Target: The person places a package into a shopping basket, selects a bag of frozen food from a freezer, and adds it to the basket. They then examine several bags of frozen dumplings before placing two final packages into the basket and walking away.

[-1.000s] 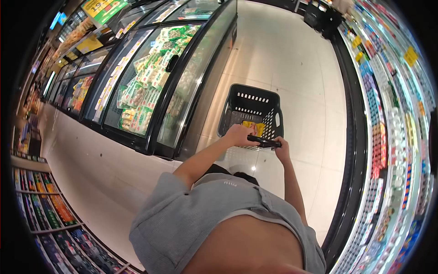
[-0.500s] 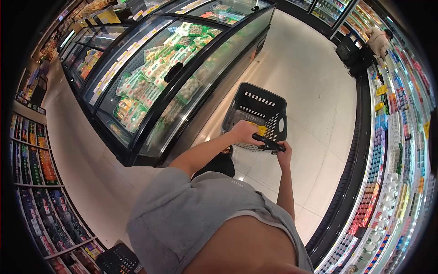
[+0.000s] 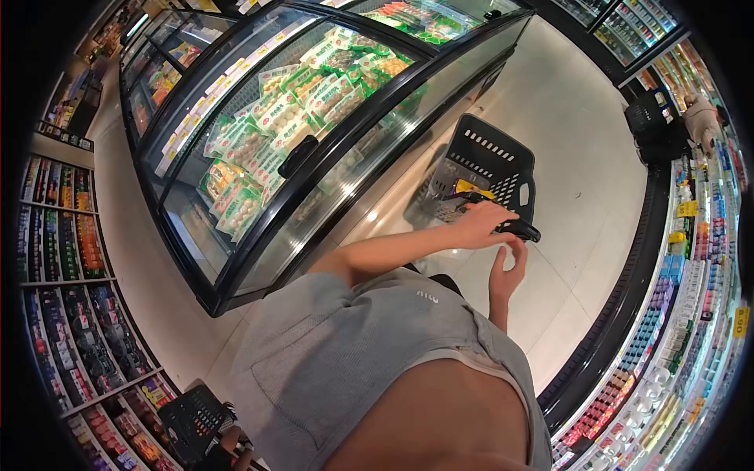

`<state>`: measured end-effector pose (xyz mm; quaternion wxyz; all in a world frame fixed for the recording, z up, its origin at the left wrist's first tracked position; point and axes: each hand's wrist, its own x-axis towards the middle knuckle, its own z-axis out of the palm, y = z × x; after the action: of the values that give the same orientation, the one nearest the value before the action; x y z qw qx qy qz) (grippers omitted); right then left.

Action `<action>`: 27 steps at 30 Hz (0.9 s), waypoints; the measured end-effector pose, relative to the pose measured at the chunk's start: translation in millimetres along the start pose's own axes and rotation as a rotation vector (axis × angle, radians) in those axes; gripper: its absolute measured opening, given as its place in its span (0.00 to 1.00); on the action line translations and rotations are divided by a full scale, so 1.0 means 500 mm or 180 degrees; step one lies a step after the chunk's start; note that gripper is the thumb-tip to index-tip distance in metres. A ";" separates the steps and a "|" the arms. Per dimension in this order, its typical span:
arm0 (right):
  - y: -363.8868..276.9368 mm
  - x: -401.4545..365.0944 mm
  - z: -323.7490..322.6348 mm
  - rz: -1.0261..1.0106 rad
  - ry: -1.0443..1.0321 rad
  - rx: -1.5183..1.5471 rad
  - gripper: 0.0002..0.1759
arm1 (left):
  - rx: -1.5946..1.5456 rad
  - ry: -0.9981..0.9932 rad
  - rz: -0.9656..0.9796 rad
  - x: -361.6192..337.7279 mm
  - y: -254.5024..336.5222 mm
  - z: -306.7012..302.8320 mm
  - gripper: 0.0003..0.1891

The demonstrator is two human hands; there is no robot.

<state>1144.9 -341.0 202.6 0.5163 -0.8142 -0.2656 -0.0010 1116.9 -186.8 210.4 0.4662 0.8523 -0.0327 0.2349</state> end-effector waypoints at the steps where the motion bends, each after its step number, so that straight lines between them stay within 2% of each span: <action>1: 0.009 0.013 0.004 0.0276 -0.0570 0.0538 0.21 | -0.0415 -0.0049 -0.0195 0.011 0.012 -0.001 0.17; 2: 0.037 0.026 0.021 0.0549 -0.0969 0.1365 0.18 | -0.0603 -0.0202 -0.0257 0.024 0.009 0.002 0.17; 5: 0.076 0.133 0.043 -0.0080 -0.1551 0.0731 0.15 | -0.0766 -0.1164 -0.1050 0.080 -0.030 -0.025 0.18; 6: 0.055 0.186 0.048 -0.0238 -0.1595 0.0743 0.11 | -0.0834 -0.0691 -0.0937 0.097 -0.055 -0.020 0.16; 9: 0.086 0.330 0.069 -0.0996 -0.1854 0.0574 0.08 | -0.0903 -0.0350 -0.1170 0.185 -0.066 -0.054 0.15; 10: 0.084 0.378 0.066 -0.0390 -0.2364 0.0869 0.10 | -0.0550 -0.0072 -0.0708 0.205 -0.109 -0.038 0.14; 13: 0.102 0.505 0.074 -0.0680 -0.2959 0.1107 0.11 | -0.0467 0.0201 -0.1002 0.277 -0.129 -0.039 0.14; 17: 0.142 0.623 0.064 0.0036 -0.3670 0.1365 0.10 | -0.0506 0.0027 -0.1517 0.359 -0.129 -0.053 0.15; 18: 0.139 0.649 0.061 0.0059 -0.3819 0.1350 0.10 | -0.0324 0.0022 -0.1523 0.375 -0.140 -0.051 0.15; 21: 0.153 0.701 0.077 -0.0456 -0.4031 0.0593 0.09 | -0.0011 0.0077 -0.1689 0.376 -0.170 -0.052 0.16; 24: 0.186 0.733 0.118 -0.0668 -0.3662 0.0892 0.08 | 0.0044 0.0319 -0.2005 0.321 -0.211 -0.069 0.15; 26: 0.237 0.775 0.143 -0.0876 -0.2554 0.0597 0.10 | 0.0380 0.0524 -0.2391 0.253 -0.238 -0.099 0.14; 27: 0.244 0.798 0.140 -0.0657 -0.2285 0.0457 0.16 | 0.0537 0.0613 -0.2585 0.215 -0.241 -0.114 0.14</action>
<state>1521.3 -149.7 177.4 0.4433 -0.6935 -0.5096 0.2508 1224.3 -55.2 189.0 0.4503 0.8053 0.3688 0.1126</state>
